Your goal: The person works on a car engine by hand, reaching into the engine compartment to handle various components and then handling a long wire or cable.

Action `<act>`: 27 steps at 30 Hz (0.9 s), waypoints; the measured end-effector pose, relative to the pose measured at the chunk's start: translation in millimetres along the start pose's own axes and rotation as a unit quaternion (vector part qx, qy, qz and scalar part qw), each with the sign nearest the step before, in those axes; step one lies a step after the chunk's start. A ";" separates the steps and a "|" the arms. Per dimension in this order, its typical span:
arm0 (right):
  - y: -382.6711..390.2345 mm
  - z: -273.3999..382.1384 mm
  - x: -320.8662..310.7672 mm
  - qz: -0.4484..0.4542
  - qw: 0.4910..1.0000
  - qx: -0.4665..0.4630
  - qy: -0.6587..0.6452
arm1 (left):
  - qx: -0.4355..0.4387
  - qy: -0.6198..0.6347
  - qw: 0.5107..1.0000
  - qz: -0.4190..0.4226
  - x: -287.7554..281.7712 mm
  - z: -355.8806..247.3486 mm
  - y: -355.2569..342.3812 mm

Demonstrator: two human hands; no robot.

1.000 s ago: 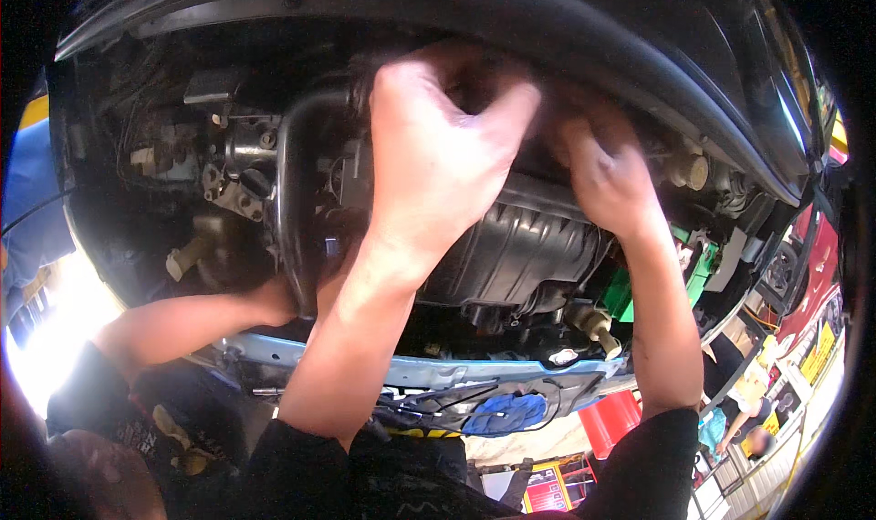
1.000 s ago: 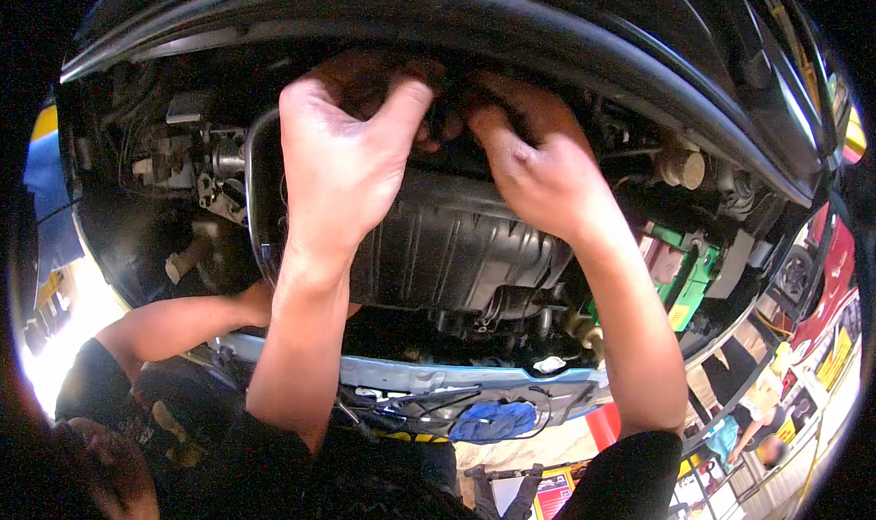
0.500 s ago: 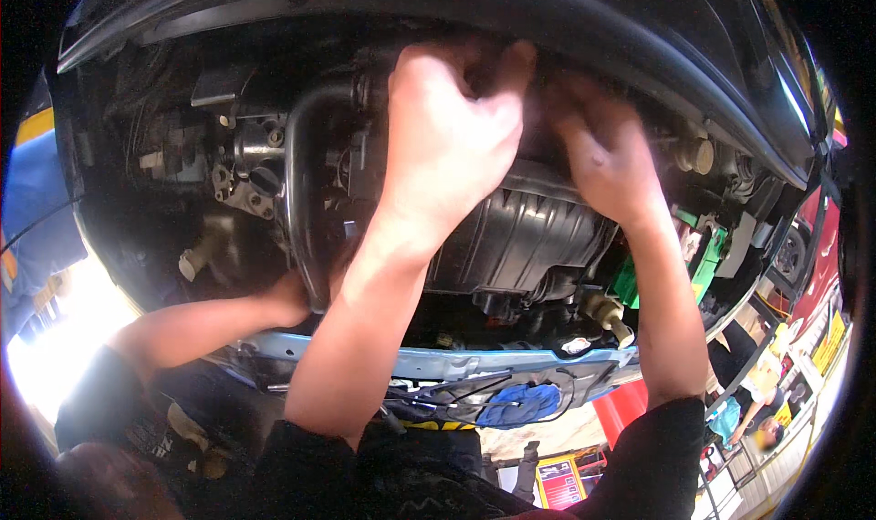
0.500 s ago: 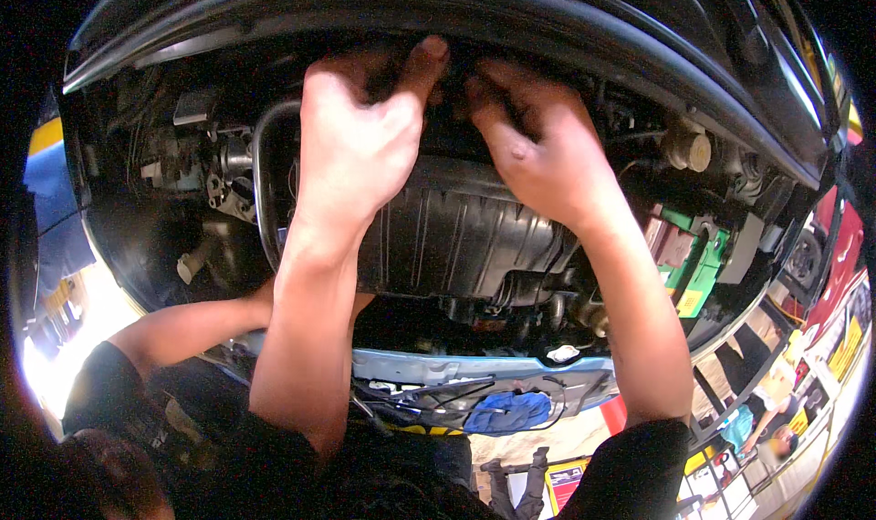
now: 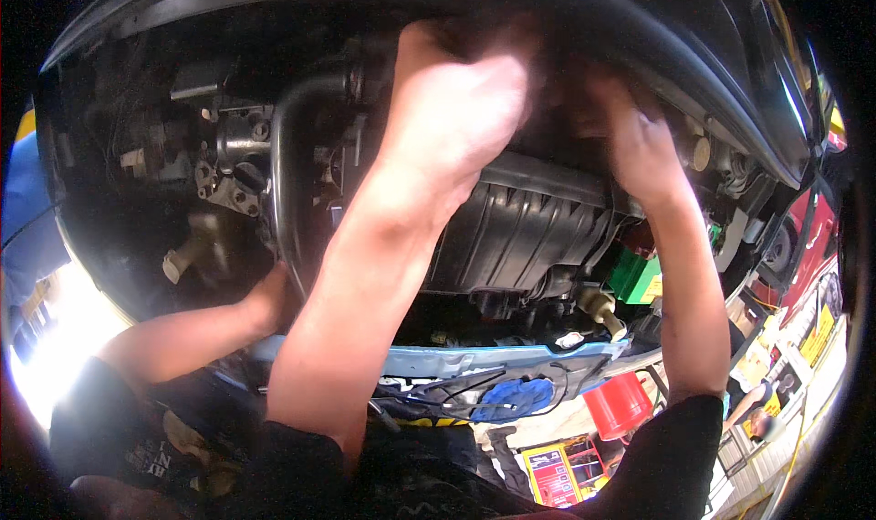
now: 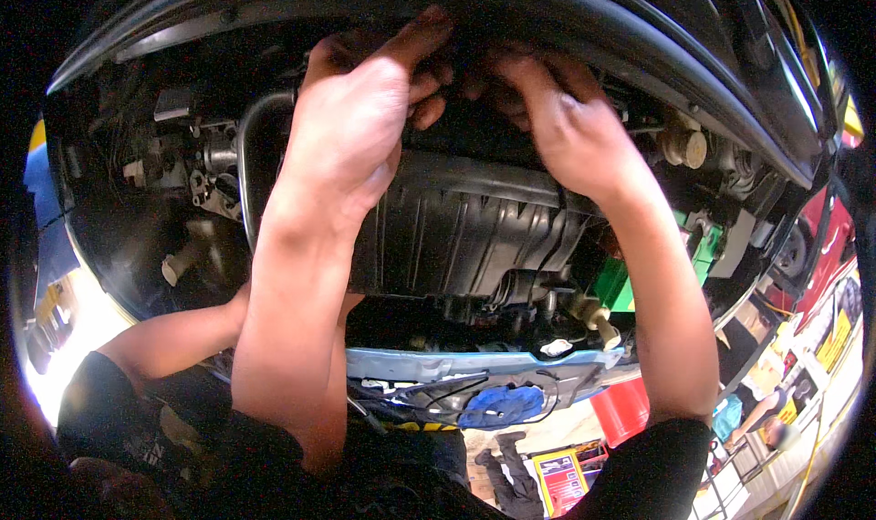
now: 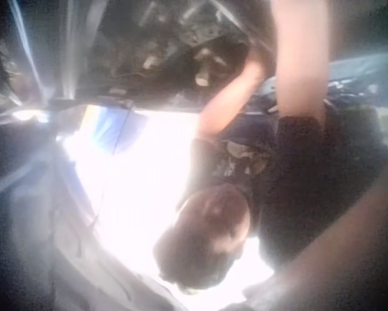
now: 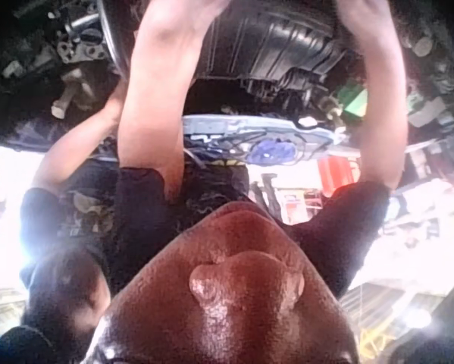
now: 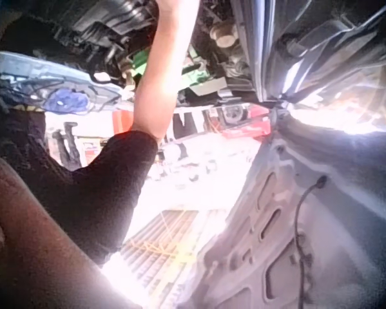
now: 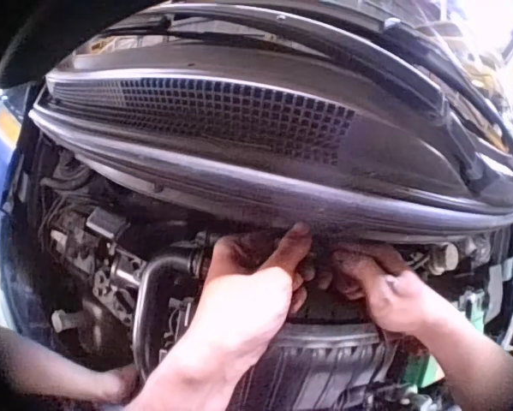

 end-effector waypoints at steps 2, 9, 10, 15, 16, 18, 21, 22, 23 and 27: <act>3.2 2.0 -2.7 -0.027 0.999 -0.012 0.046 | 0.060 -0.059 0.996 -0.032 -1.6 -2.7 -2.2; 6.5 23.3 -7.4 -0.028 0.936 -0.261 0.235 | 0.157 0.011 0.982 0.108 0.9 1.1 1.5; 8.5 30.1 -4.8 -0.025 0.936 -0.260 0.237 | 0.159 -0.005 0.983 0.087 0.3 -0.4 2.0; 7.6 40.5 -6.9 -0.018 0.954 -0.162 0.252 | 0.199 -0.193 0.959 -0.054 6.7 -27.6 13.0; 6.7 46.7 -5.5 -0.016 0.954 -0.162 0.252 | 0.217 -0.231 0.946 -0.076 7.1 -34.1 17.4; 2.4 47.6 -1.6 0.024 0.962 -0.053 0.269 | 0.242 -0.289 0.920 -0.110 8.3 -40.2 24.2; 4.4 52.2 -1.2 0.028 0.950 -0.014 0.312 | 0.249 -0.307 0.911 -0.120 10.2 -43.8 29.9; 4.2 48.0 -5.3 0.017 0.937 0.000 0.350 | 0.249 -0.299 0.915 -0.108 10.7 -37.6 26.8; 0.4 52.4 3.7 0.085 0.922 -0.165 0.339 | 0.251 -0.288 0.919 -0.098 11.0 -34.6 23.5; 9.3 40.9 -9.6 -0.030 0.948 -0.106 0.299 | 0.257 -0.256 0.929 -0.072 12.4 -25.4 15.9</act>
Point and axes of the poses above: each hand's wrist, its own y-axis away from the middle knuckle, its own x-axis out of the palm, z = x × y, the point moved 7 cm from there along -y, towards the middle knuckle, and after that the axes turned 14 degrees about -z, right-handed, at the moved point
